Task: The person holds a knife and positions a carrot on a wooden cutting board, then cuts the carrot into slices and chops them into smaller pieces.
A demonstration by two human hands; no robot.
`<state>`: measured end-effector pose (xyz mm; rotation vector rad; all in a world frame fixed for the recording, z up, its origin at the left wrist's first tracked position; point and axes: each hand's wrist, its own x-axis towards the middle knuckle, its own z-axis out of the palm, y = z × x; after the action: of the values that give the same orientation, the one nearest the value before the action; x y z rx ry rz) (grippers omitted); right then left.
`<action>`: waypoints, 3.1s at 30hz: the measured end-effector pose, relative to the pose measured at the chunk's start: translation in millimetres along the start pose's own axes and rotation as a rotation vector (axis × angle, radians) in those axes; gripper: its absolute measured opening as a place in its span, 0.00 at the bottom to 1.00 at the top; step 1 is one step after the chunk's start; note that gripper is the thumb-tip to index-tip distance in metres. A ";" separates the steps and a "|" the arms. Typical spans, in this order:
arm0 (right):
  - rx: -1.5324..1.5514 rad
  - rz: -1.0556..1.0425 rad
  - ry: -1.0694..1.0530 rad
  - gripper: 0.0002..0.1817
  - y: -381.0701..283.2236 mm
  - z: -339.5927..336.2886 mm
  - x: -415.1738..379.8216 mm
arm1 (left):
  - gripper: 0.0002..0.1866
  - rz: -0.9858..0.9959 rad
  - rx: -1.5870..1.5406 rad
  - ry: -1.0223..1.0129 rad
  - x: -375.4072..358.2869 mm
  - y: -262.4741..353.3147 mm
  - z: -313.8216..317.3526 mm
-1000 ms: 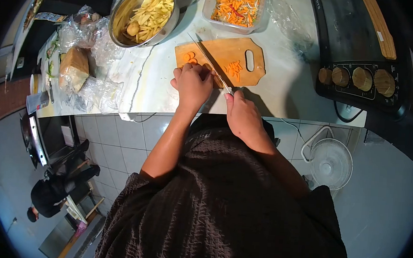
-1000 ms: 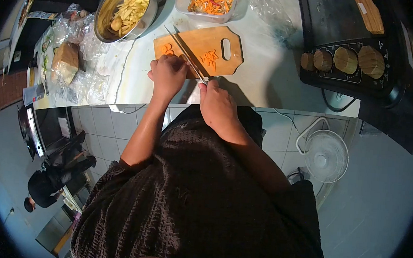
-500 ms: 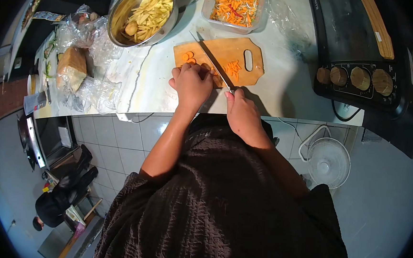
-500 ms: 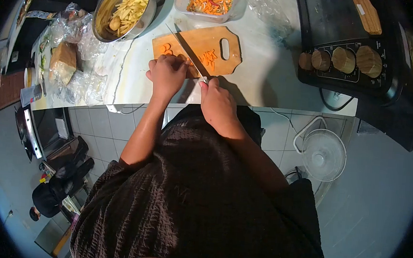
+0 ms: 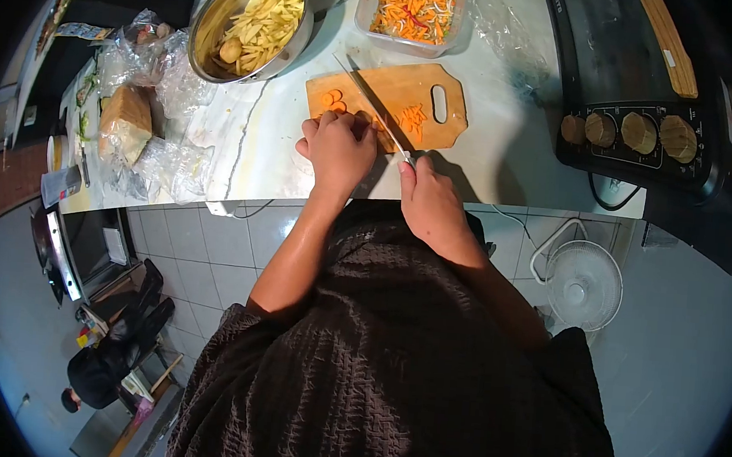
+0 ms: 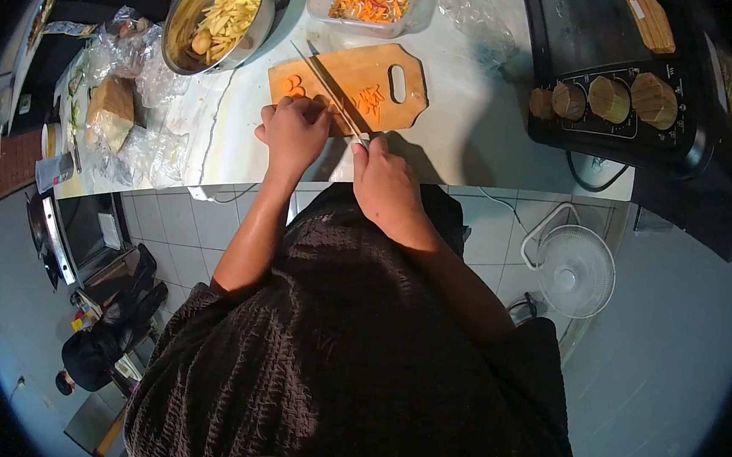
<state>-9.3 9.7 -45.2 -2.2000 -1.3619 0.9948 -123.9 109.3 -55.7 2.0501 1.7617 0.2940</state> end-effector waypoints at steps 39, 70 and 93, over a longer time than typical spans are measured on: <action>-0.004 0.077 -0.070 0.22 -7.2 7.8 14.3 | 0.10 -0.005 -0.062 0.042 -1.9 -3.3 6.0; 0.026 -0.038 0.039 0.19 -7.1 16.3 -1.0 | 0.11 0.021 -0.035 0.024 0.0 -7.3 4.6; 0.002 0.113 0.036 0.19 -23.1 31.2 6.9 | 0.11 0.075 -0.115 0.036 2.3 -14.8 9.7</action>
<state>-44.5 24.8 -54.6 -2.3042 -1.2320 0.9898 -132.6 111.5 -71.1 2.0431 1.6505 0.4471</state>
